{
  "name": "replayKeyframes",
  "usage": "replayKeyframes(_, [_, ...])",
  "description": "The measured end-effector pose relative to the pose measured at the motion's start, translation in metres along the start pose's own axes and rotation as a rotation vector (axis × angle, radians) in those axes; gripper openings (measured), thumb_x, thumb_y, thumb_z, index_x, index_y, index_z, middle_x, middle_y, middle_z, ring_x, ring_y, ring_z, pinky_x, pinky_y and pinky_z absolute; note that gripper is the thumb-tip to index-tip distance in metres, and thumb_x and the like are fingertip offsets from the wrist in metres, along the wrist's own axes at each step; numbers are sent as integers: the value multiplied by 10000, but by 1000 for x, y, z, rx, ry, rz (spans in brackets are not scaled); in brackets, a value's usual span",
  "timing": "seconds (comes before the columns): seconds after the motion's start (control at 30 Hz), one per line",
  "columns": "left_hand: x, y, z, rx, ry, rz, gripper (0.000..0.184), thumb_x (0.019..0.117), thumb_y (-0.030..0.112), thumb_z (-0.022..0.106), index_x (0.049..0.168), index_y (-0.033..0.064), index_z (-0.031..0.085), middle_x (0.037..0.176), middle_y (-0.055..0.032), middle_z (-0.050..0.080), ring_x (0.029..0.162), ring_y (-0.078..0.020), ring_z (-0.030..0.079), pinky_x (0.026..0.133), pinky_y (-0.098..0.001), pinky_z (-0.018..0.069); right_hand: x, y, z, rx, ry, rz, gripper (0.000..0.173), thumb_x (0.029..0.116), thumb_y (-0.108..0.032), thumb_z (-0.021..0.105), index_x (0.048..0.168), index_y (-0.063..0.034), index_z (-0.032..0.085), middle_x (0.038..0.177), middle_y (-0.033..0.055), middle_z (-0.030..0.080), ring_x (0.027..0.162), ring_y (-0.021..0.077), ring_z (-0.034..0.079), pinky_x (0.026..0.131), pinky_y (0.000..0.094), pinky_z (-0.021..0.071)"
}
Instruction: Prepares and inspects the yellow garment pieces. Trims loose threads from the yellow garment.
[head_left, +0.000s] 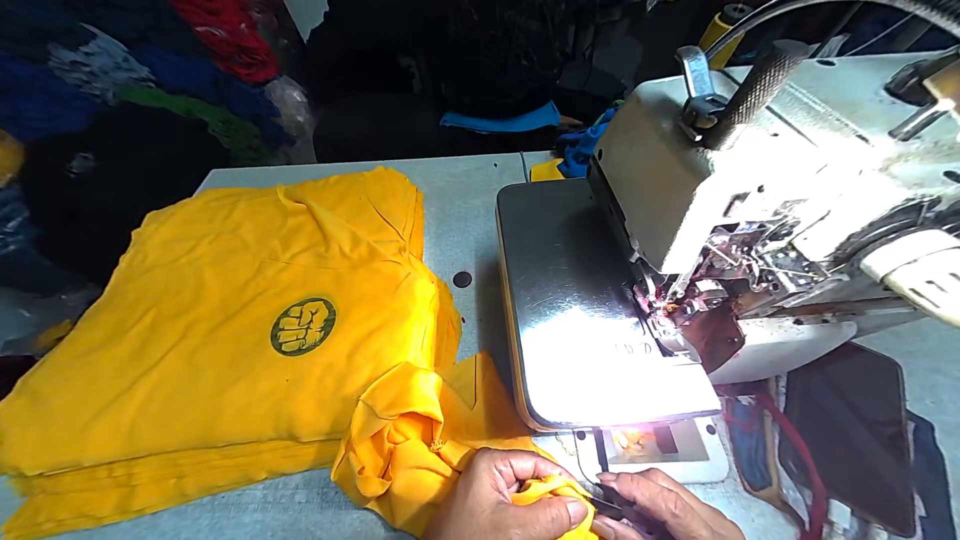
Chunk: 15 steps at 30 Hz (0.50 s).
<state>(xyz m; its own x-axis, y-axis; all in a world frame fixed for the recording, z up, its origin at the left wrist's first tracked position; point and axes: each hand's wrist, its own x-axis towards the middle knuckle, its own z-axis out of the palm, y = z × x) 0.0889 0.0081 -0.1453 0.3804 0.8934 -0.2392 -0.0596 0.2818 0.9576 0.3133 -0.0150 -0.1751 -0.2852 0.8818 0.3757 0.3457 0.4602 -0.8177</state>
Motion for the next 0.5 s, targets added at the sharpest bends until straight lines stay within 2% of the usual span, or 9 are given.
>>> replayKeyframes(0.17, [0, 0, 1, 13, 5, -5, 56, 863, 47, 743, 911, 51, 770, 786, 37, 733, 715, 5, 671, 660, -189, 560, 2, 0, 1, -60, -24, -83, 231, 999, -160, 673, 1155, 11, 672, 922, 144, 690, 863, 127, 676, 795, 188, 550])
replayKeyframes(0.27, [1, -1, 0, 7, -7, 2, 53, 864, 48, 744, 911, 49, 767, 793, 37, 738, 724, 6, 676, 673, -191, 565, 0, 1, 4, -55, -2, -109, 208, 1020, -128, 628, 1124, 41, 688, 897, 159, 707, 845, 142, 689, 789, 202, 553])
replayKeyframes(0.3, [1, -2, 0, 2, -7, 8, 53, 863, 46, 744, 910, 47, 768, 798, 35, 740, 728, 4, 678, 677, -191, 567, 0, -1, 4, -3, 19, -60, 205, 1024, -120, 618, 1139, 40, 674, 907, 148, 699, 844, 114, 679, 785, 190, 551])
replayKeyframes(0.37, [1, -2, -1, -2, -3, 13, 54, 861, 44, 750, 911, 54, 768, 806, 40, 737, 735, 6, 673, 681, -185, 561, 1, -9, 2, 150, 30, 134, 194, 1019, -139, 626, 1159, -5, 632, 931, 51, 707, 817, -6, 653, 738, 147, 547])
replayKeyframes(0.43, [1, -1, -1, -21, -5, 8, 72, 849, 36, 758, 917, 58, 760, 816, 42, 736, 743, 3, 674, 686, -186, 562, 8, -18, -5, 275, -38, 299, 297, 940, -148, 722, 1164, 30, 640, 820, -6, 662, 675, -38, 553, 612, 153, 470])
replayKeyframes(0.47, [1, -2, -1, -45, -11, 11, 83, 844, 30, 768, 923, 54, 754, 825, 34, 737, 746, -6, 677, 689, -191, 565, 11, -20, -8, 303, -91, 346, 324, 909, -152, 764, 1139, 56, 674, 779, 2, 650, 633, -35, 509, 581, 154, 435])
replayKeyframes(0.5, [1, -1, -1, -65, -20, 24, 93, 842, 28, 777, 926, 52, 746, 837, 29, 738, 753, -14, 680, 695, -195, 568, 12, -22, -9, 304, -127, 363, 269, 902, -140, 770, 1046, 76, 701, 716, 15, 631, 599, -32, 483, 563, 153, 407])
